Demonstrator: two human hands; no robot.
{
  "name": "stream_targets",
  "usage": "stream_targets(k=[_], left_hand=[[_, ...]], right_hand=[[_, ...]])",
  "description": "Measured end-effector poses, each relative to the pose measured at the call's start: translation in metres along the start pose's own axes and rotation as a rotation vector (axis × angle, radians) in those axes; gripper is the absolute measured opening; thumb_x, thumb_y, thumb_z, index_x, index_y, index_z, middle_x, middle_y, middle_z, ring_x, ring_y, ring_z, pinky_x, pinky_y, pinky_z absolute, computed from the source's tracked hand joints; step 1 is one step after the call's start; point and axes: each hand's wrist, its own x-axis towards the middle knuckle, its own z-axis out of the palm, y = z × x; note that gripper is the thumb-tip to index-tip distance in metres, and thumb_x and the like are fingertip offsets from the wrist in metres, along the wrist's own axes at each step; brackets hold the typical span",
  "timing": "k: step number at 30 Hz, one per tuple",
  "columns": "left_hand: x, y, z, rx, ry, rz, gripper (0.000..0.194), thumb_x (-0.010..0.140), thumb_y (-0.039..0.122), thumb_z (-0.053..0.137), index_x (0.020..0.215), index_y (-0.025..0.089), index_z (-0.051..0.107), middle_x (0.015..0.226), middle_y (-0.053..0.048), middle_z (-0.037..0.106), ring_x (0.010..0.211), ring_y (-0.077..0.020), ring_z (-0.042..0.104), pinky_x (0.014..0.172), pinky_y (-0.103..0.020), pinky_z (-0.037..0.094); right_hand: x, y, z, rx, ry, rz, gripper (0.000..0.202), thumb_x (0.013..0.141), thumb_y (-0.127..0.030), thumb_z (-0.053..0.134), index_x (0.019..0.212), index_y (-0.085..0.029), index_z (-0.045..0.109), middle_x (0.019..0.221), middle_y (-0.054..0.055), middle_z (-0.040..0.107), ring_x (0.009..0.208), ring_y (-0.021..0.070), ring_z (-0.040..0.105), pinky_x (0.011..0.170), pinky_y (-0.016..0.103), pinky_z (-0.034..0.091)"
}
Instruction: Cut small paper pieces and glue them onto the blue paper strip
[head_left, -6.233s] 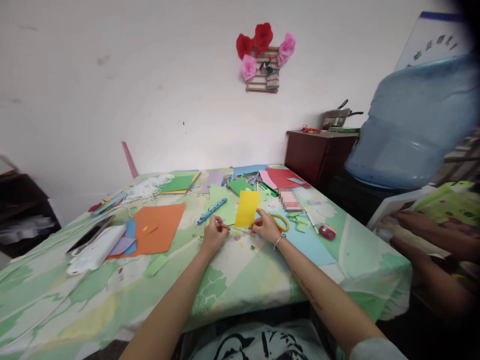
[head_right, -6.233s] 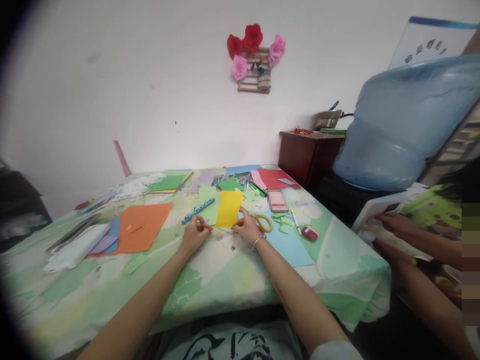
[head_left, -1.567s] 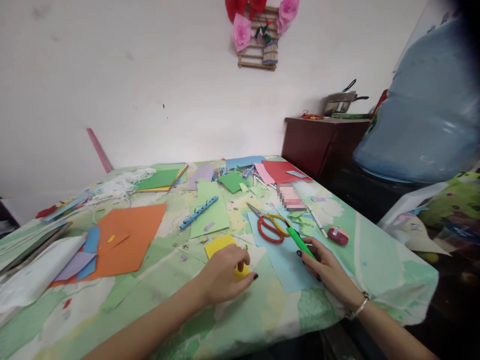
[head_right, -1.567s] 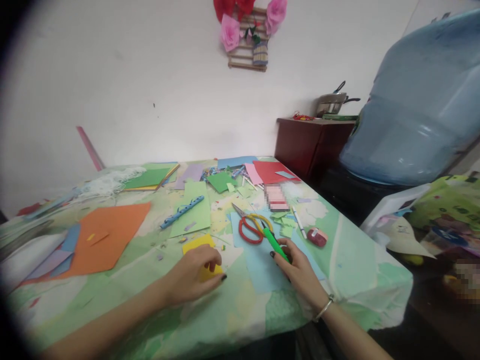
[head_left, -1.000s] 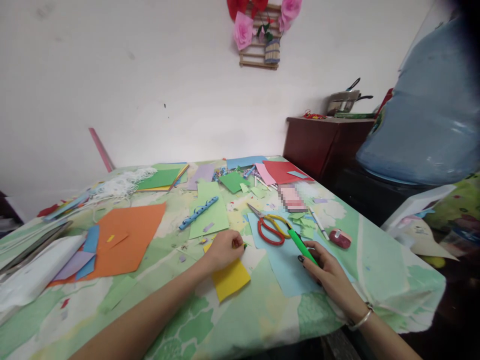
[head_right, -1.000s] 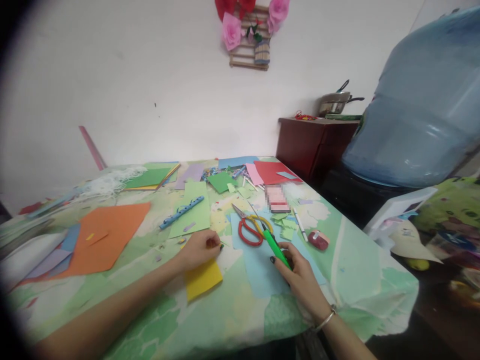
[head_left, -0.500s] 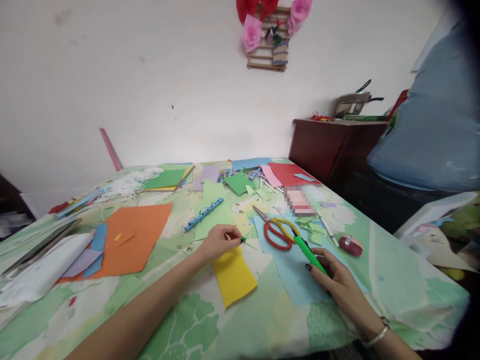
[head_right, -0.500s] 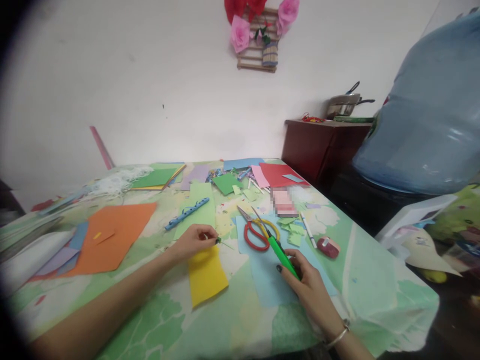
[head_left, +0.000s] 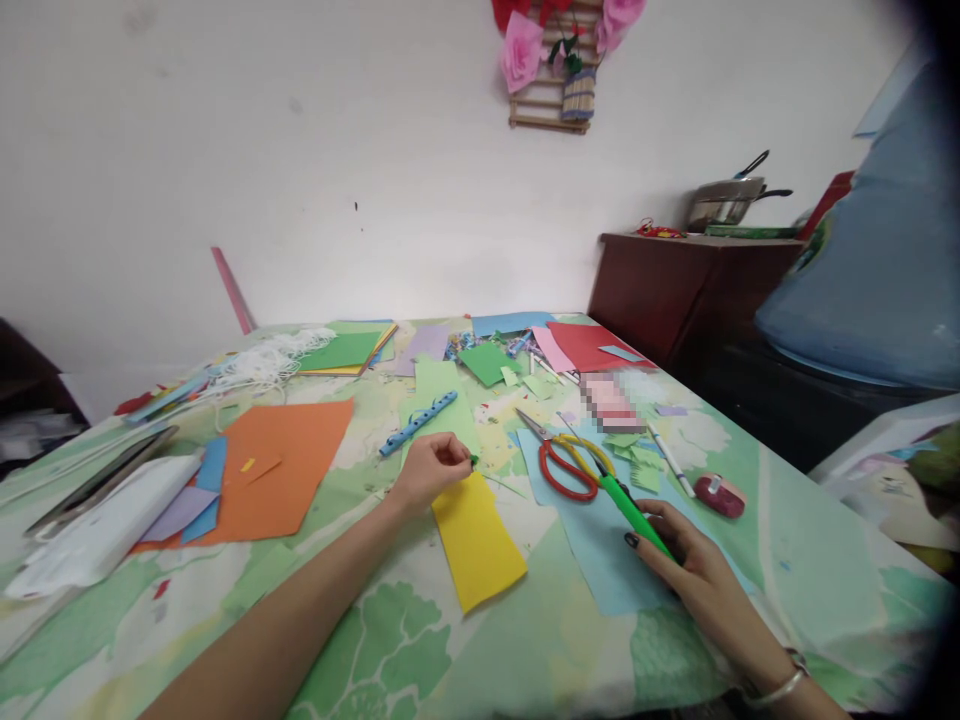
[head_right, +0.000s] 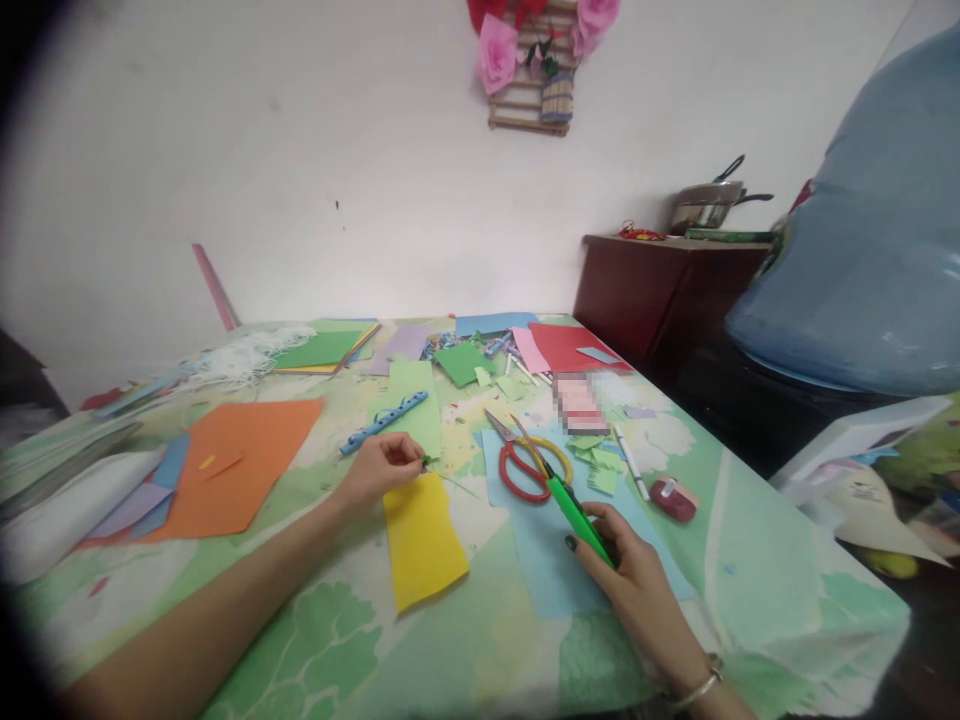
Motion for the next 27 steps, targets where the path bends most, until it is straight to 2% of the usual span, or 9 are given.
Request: stream_targets(k=[5,8,12,16,19,23,25,27], left_hand=[[0.011,-0.004,-0.012,0.097,0.069,0.004,0.020,0.057,0.015,0.058,0.070,0.019,0.043,0.059,0.005,0.054,0.052,-0.0081,0.051,0.051,-0.019,0.038],[0.023,-0.005,-0.020,0.248,0.005,-0.024,0.019,0.058,0.014,0.055,0.073,0.019,0.044,0.054,0.007,0.052,0.050,-0.0083,0.050,0.049,-0.019,0.036],[0.041,-0.004,-0.028,0.368,-0.089,-0.055,0.017,0.052,0.010,0.057,0.067,0.017,0.052,0.052,0.003,0.058,0.048,-0.0104,0.052,0.047,-0.020,0.036],[0.056,-0.003,-0.031,0.476,-0.108,-0.036,0.011,0.049,0.011,0.061,0.057,0.017,0.059,0.055,0.000,0.062,0.054,-0.0134,0.056,0.052,-0.022,0.039],[0.062,-0.004,-0.034,0.505,-0.106,-0.009,0.010,0.050,0.015,0.064,0.060,0.018,0.063,0.060,-0.002,0.065,0.057,-0.0150,0.058,0.054,-0.023,0.041],[0.061,-0.002,-0.038,0.519,-0.037,0.038,0.010,0.056,0.018,0.061,0.065,0.018,0.064,0.066,-0.004,0.067,0.061,-0.0165,0.059,0.057,-0.024,0.042],[0.051,0.001,-0.037,0.526,0.018,0.078,0.011,0.060,0.018,0.058,0.069,0.019,0.064,0.070,-0.004,0.066,0.064,-0.0164,0.059,0.059,-0.025,0.043],[0.032,0.005,-0.031,0.531,0.024,0.123,0.011,0.063,0.017,0.056,0.072,0.019,0.064,0.073,-0.004,0.066,0.066,-0.0157,0.058,0.061,-0.025,0.042]], right_hand=[[0.000,0.002,0.001,-0.017,0.003,-0.023,0.040,0.083,-0.044,0.049,0.116,-0.022,0.044,0.092,0.004,0.057,0.090,0.0222,0.054,0.069,0.029,0.045],[0.000,0.002,0.001,-0.029,0.002,-0.026,0.039,0.083,-0.043,0.049,0.116,-0.022,0.044,0.095,0.005,0.057,0.090,0.0220,0.054,0.071,0.030,0.045],[-0.001,0.002,0.001,-0.022,0.011,-0.032,0.040,0.083,-0.043,0.049,0.116,-0.022,0.044,0.100,0.005,0.057,0.091,0.0220,0.053,0.072,0.030,0.045],[-0.002,0.002,0.001,-0.029,0.016,-0.045,0.039,0.084,-0.043,0.048,0.117,-0.023,0.045,0.098,0.005,0.058,0.092,0.0219,0.054,0.070,0.029,0.046],[-0.002,0.003,0.001,-0.071,0.018,-0.065,0.039,0.083,-0.043,0.049,0.116,-0.022,0.047,0.095,0.005,0.060,0.090,0.0223,0.055,0.069,0.029,0.047],[-0.002,0.002,0.000,-0.109,0.024,-0.094,0.040,0.082,-0.041,0.050,0.118,-0.022,0.047,0.091,0.004,0.062,0.085,0.0223,0.057,0.070,0.032,0.048],[-0.002,-0.002,-0.002,-0.121,-0.001,-0.122,0.040,0.082,-0.040,0.049,0.118,-0.022,0.048,0.094,0.005,0.062,0.086,0.0225,0.058,0.073,0.033,0.049],[-0.003,-0.008,-0.006,-0.141,-0.053,-0.179,0.036,0.083,-0.038,0.049,0.115,-0.022,0.052,0.100,0.006,0.062,0.090,0.0226,0.058,0.075,0.033,0.048]])
